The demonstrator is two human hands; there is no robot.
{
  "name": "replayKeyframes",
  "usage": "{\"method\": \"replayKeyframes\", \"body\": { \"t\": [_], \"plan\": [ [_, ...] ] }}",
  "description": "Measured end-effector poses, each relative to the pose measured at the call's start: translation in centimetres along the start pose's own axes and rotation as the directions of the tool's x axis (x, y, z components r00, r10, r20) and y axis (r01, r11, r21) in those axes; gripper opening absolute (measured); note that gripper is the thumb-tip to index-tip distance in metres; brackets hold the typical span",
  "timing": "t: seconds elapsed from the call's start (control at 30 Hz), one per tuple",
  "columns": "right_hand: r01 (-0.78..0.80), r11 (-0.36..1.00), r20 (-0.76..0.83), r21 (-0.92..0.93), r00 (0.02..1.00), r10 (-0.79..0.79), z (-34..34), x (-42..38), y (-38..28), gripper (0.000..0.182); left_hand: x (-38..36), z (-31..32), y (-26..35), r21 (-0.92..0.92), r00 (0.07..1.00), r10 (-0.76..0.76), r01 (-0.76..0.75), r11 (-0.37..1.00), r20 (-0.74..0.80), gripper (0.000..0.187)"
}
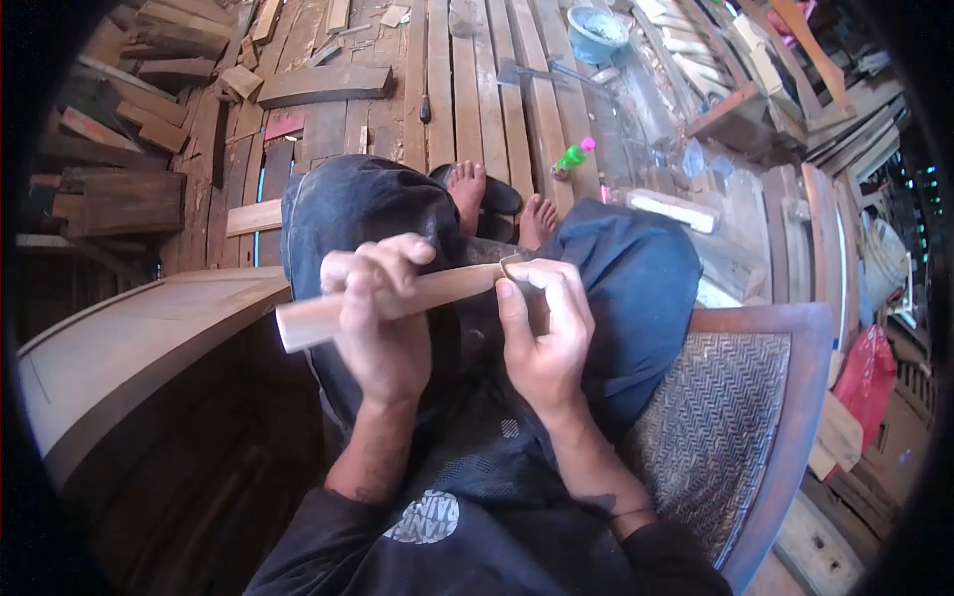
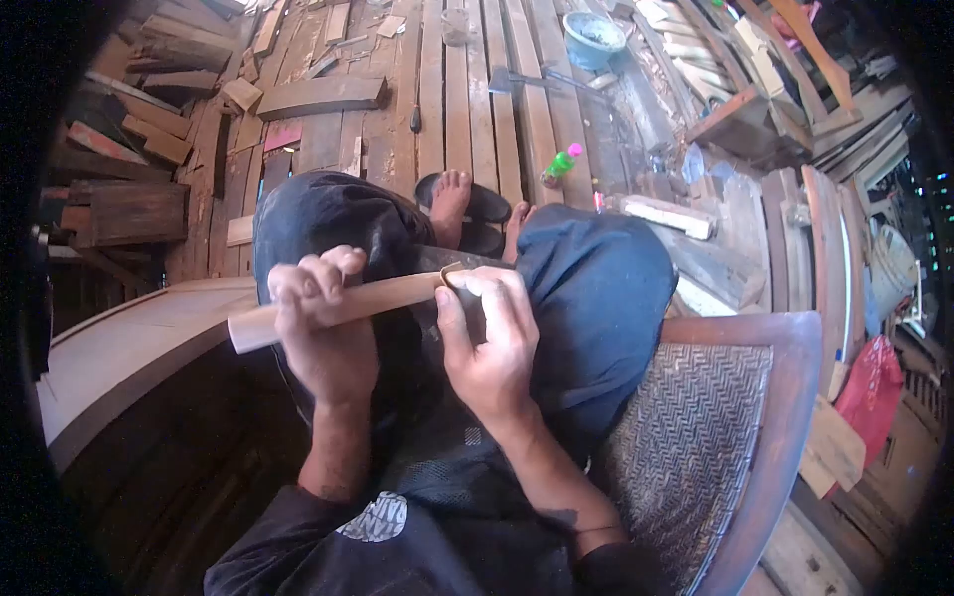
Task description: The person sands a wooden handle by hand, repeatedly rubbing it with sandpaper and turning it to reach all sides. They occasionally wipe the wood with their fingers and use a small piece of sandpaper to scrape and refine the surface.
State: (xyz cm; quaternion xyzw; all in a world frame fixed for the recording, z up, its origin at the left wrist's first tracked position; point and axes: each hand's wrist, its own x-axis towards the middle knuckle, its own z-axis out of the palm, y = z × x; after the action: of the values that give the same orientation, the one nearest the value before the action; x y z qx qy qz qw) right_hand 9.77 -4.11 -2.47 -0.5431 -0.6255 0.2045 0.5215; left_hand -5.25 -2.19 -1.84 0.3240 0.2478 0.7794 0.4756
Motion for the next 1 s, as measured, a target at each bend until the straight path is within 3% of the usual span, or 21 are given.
{"method": "replayKeyframes", "body": {
  "t": [0.03, 0.1, 0.17, 0.2, 0.3, 0.33, 0.5, 0.53, 0.7, 0.77, 0.8, 0.83, 0.9, 0.97, 1.0],
  "plan": [
    [-0.011, 1.000, 0.004, -0.017, 1.000, 0.011, 0.0, -0.3, 0.2, 0.014, -0.5, -0.9, 1.0, 0.018, 1.000, -0.027, 0.027, 0.999, 0.009, 0.023],
    [-0.005, 0.998, -0.003, -0.057, 1.000, 0.005, -0.2, -0.4, 0.7, 0.016, -1.1, -1.3, 3.5, 0.088, 0.998, 0.067, -0.066, 0.994, 0.000, 0.024],
    [-0.017, 0.996, 0.009, -0.083, 1.000, 0.018, -0.5, -0.3, 1.0, 0.017, -1.0, -1.9, 5.7, -0.119, 0.996, 0.071, -0.066, 0.991, 0.045, 0.029],
    [-0.017, 0.996, 0.018, -0.092, 1.000, 0.019, -0.6, -0.3, 1.2, 0.019, -0.8, -1.4, 6.3, -0.134, 0.994, 0.104, -0.101, 0.986, 0.017, 0.035],
    [-0.012, 0.995, 0.040, -0.102, 0.999, 0.016, -0.8, -0.3, 0.9, 0.021, -1.0, -1.7, 7.2, -0.174, 0.980, 0.117, -0.089, 0.981, 0.160, 0.041],
    [-0.023, 0.994, 0.055, -0.103, 0.998, 0.029, -1.0, -0.5, 0.3, 0.022, -1.3, -1.4, 7.3, -0.148, 0.984, 0.106, -0.085, 0.985, 0.140, 0.042],
    [0.039, 0.980, 0.248, 0.196, 0.965, -0.088, -1.5, -2.1, -6.6, 0.029, -3.1, 0.7, 7.1, 0.032, 0.997, 0.064, -0.065, 0.997, 0.036, 0.046],
    [0.050, 0.971, 0.200, 0.236, 0.975, -0.099, -0.9, -2.8, -6.5, 0.029, -3.1, 0.9, 7.3, 0.048, 0.998, 0.048, -0.049, 0.998, 0.033, 0.047],
    [0.003, 1.000, 0.128, -0.009, 0.992, -0.002, -1.7, -0.3, -1.6, 0.022, -3.4, 0.9, 7.4, 0.151, 0.999, 0.040, -0.039, 0.988, 0.001, 0.048],
    [-0.076, 0.994, 0.225, 0.080, 0.973, 0.056, -2.2, -0.5, -3.5, 0.017, -3.4, 1.3, 7.2, 0.195, 0.998, 0.058, -0.063, 0.979, 0.031, 0.048],
    [-0.020, 0.989, 0.308, 0.149, 0.951, -0.027, -2.5, -0.4, -5.1, 0.018, -3.5, 1.6, 7.2, 0.199, 0.997, 0.066, -0.073, 0.977, 0.041, 0.048],
    [-0.096, 0.959, 0.376, 0.268, 0.926, -0.013, -2.6, -0.5, -7.0, 0.019, -3.5, 2.0, 7.3, 0.206, 0.996, 0.072, -0.080, 0.975, 0.049, 0.047],
    [-0.113, 0.923, 0.358, 0.366, 0.933, -0.027, -2.1, -0.8, -6.9, 0.020, -3.4, 2.2, 7.3, 0.227, 0.995, 0.078, -0.092, 0.970, 0.069, 0.045],
    [0.004, 0.994, 0.281, 0.105, 0.959, -0.033, -2.6, -0.3, -3.7, 0.020, -3.2, 2.0, 7.2, 0.250, 0.994, 0.074, -0.093, 0.964, 0.084, 0.044],
    [-0.029, 0.999, 0.213, 0.034, 0.977, 0.021, -2.5, -0.6, -1.4, 0.020, -2.9, 1.9, 7.2, 0.234, 0.992, 0.078, -0.099, 0.967, 0.096, 0.042]
  ]
}}
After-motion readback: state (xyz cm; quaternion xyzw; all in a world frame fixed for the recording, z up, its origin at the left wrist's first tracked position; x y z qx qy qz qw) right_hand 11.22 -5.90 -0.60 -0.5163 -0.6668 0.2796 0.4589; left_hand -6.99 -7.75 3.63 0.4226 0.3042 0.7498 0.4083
